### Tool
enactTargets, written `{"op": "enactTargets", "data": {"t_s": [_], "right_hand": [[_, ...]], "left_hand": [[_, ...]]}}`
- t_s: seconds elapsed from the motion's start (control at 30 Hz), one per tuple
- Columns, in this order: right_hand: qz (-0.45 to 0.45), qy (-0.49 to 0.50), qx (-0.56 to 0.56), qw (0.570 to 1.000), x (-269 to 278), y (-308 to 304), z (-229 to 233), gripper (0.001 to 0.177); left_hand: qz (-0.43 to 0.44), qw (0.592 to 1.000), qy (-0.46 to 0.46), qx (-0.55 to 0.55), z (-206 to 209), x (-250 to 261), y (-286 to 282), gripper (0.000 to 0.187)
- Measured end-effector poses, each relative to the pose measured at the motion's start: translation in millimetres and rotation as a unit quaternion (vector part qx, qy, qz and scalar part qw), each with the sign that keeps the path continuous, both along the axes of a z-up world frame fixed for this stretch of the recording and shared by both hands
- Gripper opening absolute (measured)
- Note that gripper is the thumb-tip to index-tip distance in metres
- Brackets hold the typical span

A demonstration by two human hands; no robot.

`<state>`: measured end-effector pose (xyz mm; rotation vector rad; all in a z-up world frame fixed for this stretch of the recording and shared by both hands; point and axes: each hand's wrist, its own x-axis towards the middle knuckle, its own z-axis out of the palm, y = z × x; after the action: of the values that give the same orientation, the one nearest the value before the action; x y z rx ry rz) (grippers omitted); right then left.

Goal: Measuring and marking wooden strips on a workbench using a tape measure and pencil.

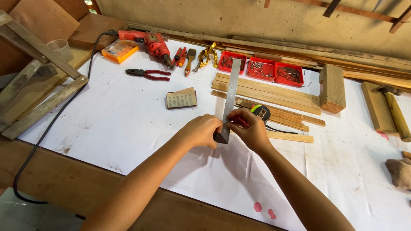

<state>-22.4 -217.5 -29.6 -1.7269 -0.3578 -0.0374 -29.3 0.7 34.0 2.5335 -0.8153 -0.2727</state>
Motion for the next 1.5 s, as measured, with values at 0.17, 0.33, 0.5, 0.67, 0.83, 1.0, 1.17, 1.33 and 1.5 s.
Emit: {"op": "enactTargets", "data": {"t_s": [0.17, 0.33, 0.5, 0.67, 0.83, 1.0, 1.17, 1.33, 1.5], "right_hand": [[0.039, 0.042, 0.012, 0.998, 14.0, 52.8, -0.5, 0.031], [0.084, 0.016, 0.005, 0.996, 35.8, 109.3, -5.5, 0.031], [0.130, 0.015, -0.009, 0.991, 46.5, 162.4, -10.7, 0.033], [0.171, 0.022, -0.012, 0.985, 59.1, 196.8, -20.1, 0.033], [0.165, 0.010, -0.086, 0.982, 59.1, 209.0, -4.2, 0.035], [0.134, -0.062, -0.236, 0.961, 59.7, 202.9, 3.5, 0.050], [0.156, -0.029, -0.266, 0.951, 61.1, 194.4, 13.2, 0.058], [0.154, -0.039, -0.270, 0.950, 61.7, 189.9, 17.4, 0.060], [0.156, -0.086, -0.260, 0.949, 62.4, 183.9, 10.7, 0.057]], "left_hand": [[0.047, 0.999, 0.003, 0.017, -3.6, 4.9, 50.3, 0.041], [0.094, 0.995, -0.003, 0.029, -8.0, 6.4, 103.0, 0.039], [0.154, 0.987, 0.010, 0.035, -14.5, -0.3, 149.9, 0.039], [0.184, 0.982, 0.019, 0.044, -24.3, 2.3, 184.5, 0.041], [0.206, 0.976, 0.044, 0.048, -26.5, 4.3, 203.8, 0.041], [0.204, 0.974, 0.075, 0.062, -29.3, 11.6, 202.9, 0.036], [0.194, 0.978, 0.070, 0.038, -9.1, 16.8, 186.3, 0.036], [0.187, 0.982, 0.002, 0.004, -32.4, 32.7, 171.4, 0.037], [0.176, 0.983, -0.001, 0.047, -33.1, 34.7, 162.6, 0.032]]}}
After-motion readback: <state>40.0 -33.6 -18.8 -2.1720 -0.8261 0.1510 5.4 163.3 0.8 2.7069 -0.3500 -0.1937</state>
